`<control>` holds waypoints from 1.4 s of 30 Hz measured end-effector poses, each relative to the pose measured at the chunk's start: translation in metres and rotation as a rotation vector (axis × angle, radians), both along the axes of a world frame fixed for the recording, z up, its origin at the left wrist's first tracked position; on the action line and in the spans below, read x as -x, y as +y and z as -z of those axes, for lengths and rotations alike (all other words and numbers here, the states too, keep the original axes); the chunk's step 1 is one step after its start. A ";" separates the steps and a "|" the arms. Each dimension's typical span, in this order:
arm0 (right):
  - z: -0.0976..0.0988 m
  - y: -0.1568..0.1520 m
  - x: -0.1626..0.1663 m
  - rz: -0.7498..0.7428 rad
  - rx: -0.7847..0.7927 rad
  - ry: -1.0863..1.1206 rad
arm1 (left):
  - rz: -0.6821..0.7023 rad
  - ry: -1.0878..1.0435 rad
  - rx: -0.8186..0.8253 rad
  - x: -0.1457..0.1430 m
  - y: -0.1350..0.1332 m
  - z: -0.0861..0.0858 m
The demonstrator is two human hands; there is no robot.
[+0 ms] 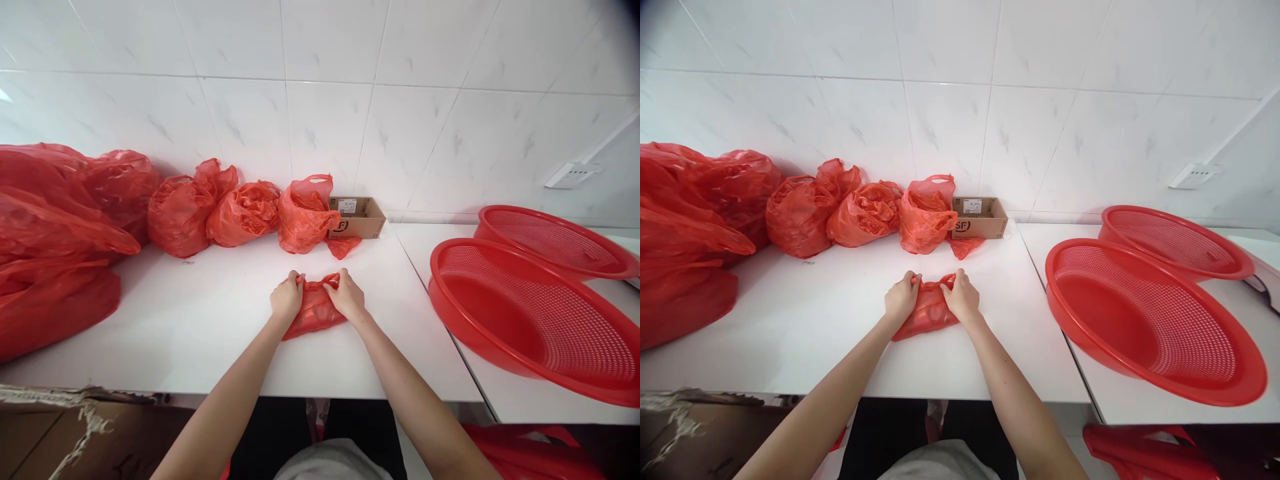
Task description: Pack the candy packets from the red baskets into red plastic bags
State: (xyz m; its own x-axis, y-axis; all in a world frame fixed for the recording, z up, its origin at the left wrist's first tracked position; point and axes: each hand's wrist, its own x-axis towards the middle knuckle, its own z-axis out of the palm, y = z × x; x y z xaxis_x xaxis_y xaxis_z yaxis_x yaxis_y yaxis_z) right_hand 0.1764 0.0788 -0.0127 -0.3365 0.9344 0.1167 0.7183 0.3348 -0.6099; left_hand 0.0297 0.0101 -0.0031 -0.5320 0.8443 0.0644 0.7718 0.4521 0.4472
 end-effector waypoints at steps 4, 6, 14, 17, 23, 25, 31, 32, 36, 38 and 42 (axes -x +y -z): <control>0.016 0.004 0.002 -0.032 -0.027 -0.085 | 0.032 0.100 0.062 0.003 0.005 0.012; 0.020 0.004 0.003 -0.039 -0.047 -0.096 | 0.054 0.143 0.081 0.007 0.006 0.015; 0.013 0.006 -0.012 -0.108 -0.022 0.021 | 0.091 0.293 0.075 0.021 -0.005 0.018; 0.013 0.011 -0.023 -0.138 0.004 0.114 | 0.064 0.320 0.073 0.030 -0.019 0.021; 0.020 0.021 -0.021 -0.034 0.001 0.226 | -0.058 0.313 0.076 0.060 -0.063 0.021; 0.022 0.023 -0.019 -0.029 0.004 0.250 | -0.106 0.302 0.067 0.068 -0.076 0.020; 0.025 0.022 -0.019 -0.031 0.051 0.344 | -0.164 0.204 0.062 0.074 -0.082 0.019; 0.025 0.022 -0.020 -0.035 0.057 0.358 | -0.173 0.177 0.066 0.075 -0.080 0.016; 0.025 0.021 -0.021 -0.035 0.071 0.426 | -0.163 0.125 -0.004 0.076 -0.072 -0.007; 0.025 0.021 -0.022 -0.036 0.081 0.466 | -0.122 0.151 -0.088 0.065 -0.067 -0.020; 0.025 0.018 -0.023 -0.050 0.116 0.558 | 0.207 0.136 -0.122 0.021 -0.047 -0.029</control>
State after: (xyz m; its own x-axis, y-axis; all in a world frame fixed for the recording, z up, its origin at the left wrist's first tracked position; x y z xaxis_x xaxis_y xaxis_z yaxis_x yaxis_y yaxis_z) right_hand 0.1997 0.0965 -0.0375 -0.2973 0.9363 0.1871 0.2622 0.2685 -0.9269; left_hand 0.0086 -0.0368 0.0264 -0.3282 0.9158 0.2314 0.8987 0.2274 0.3749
